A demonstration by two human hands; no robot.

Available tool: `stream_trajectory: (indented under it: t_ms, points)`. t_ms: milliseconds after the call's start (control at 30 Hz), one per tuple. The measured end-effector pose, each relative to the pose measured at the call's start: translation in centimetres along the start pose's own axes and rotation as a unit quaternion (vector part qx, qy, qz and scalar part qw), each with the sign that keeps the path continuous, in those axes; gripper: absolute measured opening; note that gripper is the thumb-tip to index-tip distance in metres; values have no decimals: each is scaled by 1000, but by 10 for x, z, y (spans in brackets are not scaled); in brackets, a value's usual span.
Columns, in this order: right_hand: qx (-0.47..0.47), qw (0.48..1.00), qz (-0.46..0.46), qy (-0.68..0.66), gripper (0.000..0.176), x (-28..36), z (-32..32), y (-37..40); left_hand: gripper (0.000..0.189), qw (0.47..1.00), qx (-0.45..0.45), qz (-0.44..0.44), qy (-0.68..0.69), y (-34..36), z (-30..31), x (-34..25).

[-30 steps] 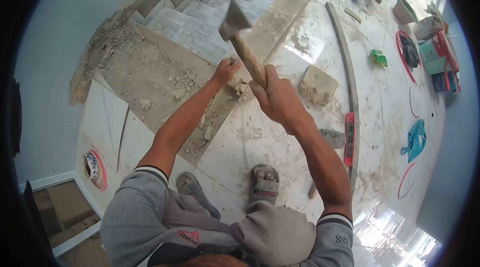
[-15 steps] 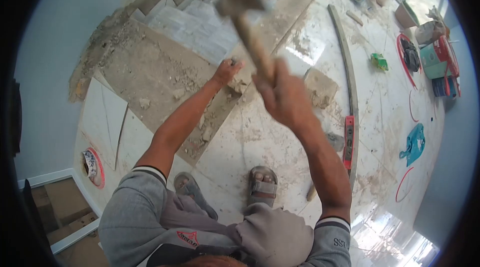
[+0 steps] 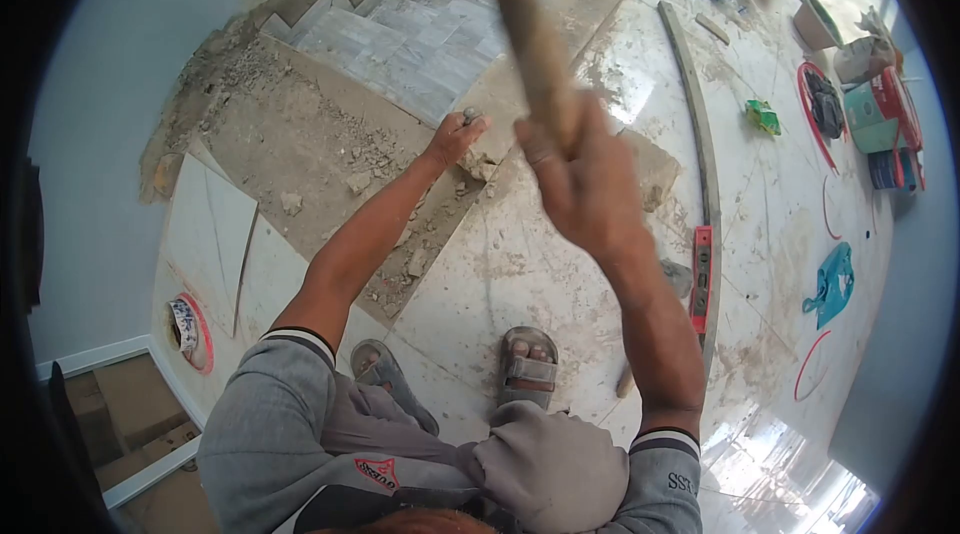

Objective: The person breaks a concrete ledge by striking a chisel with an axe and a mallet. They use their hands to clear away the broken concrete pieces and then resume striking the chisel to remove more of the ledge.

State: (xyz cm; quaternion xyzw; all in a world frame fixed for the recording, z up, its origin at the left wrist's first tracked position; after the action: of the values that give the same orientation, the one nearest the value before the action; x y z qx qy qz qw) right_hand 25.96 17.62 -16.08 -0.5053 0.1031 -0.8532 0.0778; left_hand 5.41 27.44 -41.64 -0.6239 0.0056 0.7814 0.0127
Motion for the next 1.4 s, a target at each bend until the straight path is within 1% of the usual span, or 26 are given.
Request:
stream_trajectory:
  t_ms: [33, 100, 167, 200, 233, 300, 400, 467, 500, 533, 567, 633, 667, 700, 733, 767, 867, 933, 967, 1033, 1100, 1167, 1233, 1300, 1367, 1400]
  points:
    - [-147, 974, 76, -155, 29, 17, 8, -5, 33, 1000, 8, 17, -9, -3, 2, -1]
    - [-213, 911, 162, -313, 28, 33, 13, -18, 34, 1000, 2, 17, 2, -3, 2, -8]
    - [-188, 917, 148, -319, 27, 1, -3, -9, 34, 1000, -3, 18, 16, 3, 1, -7]
    - [-101, 974, 147, -143, 25, -36, -25, 6, 38, 1000, -8, 3, 15, 3, 0, -5]
    - [-16, 989, 141, 41, 25, -72, -46, 21, 42, 1000, -12, -17, 12, 0, -1, -5]
    - [170, 974, -59, 134, 28, -104, -66, 32, 41, 1000, -10, -26, -4, 8, -2, 0]
    - [168, 978, -91, 87, 33, -24, -32, 19, 41, 1000, -6, -13, 2, 14, -4, 3]
    - [39, 999, -15, 2, 37, 3, -10, 6, 42, 999, -20, -27, 18, -2, -2, 5]
    - [-87, 989, 95, -70, 36, 16, -1, -1, 42, 999, -22, -20, 19, -1, -1, 6]
    - [-200, 941, 157, -223, 27, 24, 1, -10, 36, 1000, -12, -14, 11, -5, 1, 5]
    - [-195, 942, 156, -225, 27, 20, -2, -13, 31, 1000, -5, -6, 3, -4, 2, 5]
    - [-122, 891, 233, -370, 36, 5, -6, -12, 37, 1000, -12, -14, 0, -1, 1, 6]
    - [-82, 957, 232, -155, 33, -33, -25, 2, 44, 999, -15, -30, 0, -2, -1, 4]
    - [-42, 972, 220, 70, 30, -77, -46, 20, 44, 999, -17, -35, 3, -4, -2, 10]
    - [68, 988, 76, 118, 27, -100, -59, 30, 45, 999, -20, -42, 1, -5, -3, 22]
    - [173, 969, -71, 159, 24, -113, -67, 38, 46, 999, -20, -51, -5, -8, -4, 27]
    - [154, 980, -90, 88, 30, -50, -38, 28, 46, 998, -32, -25, 40, 4, -3, -2]
    - [54, 996, -62, 22, 32, -12, -14, 14, 46, 999, -23, -31, 13, -6, -1, 2]
    - [-18, 993, -1, -119, 30, 2, -4, 9, 46, 999, -14, -30, -17, -2, 1, 9]
    - [-156, 936, 137, -283, 20, 29, 3, -9, 46, 1000, -1, -28, -1, 3, 3, -2]
    - [-119, 942, 246, -196, 22, 5, 1, -13, 37, 999, 16, -18, -22, 1, 4, -5]
    - [-12, 997, 60, -50, 25, -62, -34, 12, 41, 1000, 4, -25, -9, 2, 2, -11]
    - [180, 973, -51, 132, 28, -112, -67, 36, 44, 1000, -8, -29, 4, 9, -1, -5]
    - [174, 975, -69, 123, 29, -95, -55, 35, 42, 997, -30, -62, -25, -2, -2, 11]
    - [194, 970, -103, 109, 30, -70, -45, 40, 41, 999, -35, -30, 1, 10, -3, 7]
    - [125, 985, -75, 89, 30, -54, -38, 31, 41, 999, -35, -36, -7, 1, -2, 5]
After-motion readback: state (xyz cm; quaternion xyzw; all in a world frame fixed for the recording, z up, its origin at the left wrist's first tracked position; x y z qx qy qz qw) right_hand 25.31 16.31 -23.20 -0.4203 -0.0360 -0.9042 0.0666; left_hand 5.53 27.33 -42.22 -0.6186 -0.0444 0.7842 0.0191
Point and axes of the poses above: each hand's wrist, its own y-axis away from the middle knuckle, its own z-axis out of the back of the hand, x = y × z, the point moved 2 cm from there along -y, towards the middle knuckle, and after that the axes turned 11 degrees about -x, right-handed, at the moved point
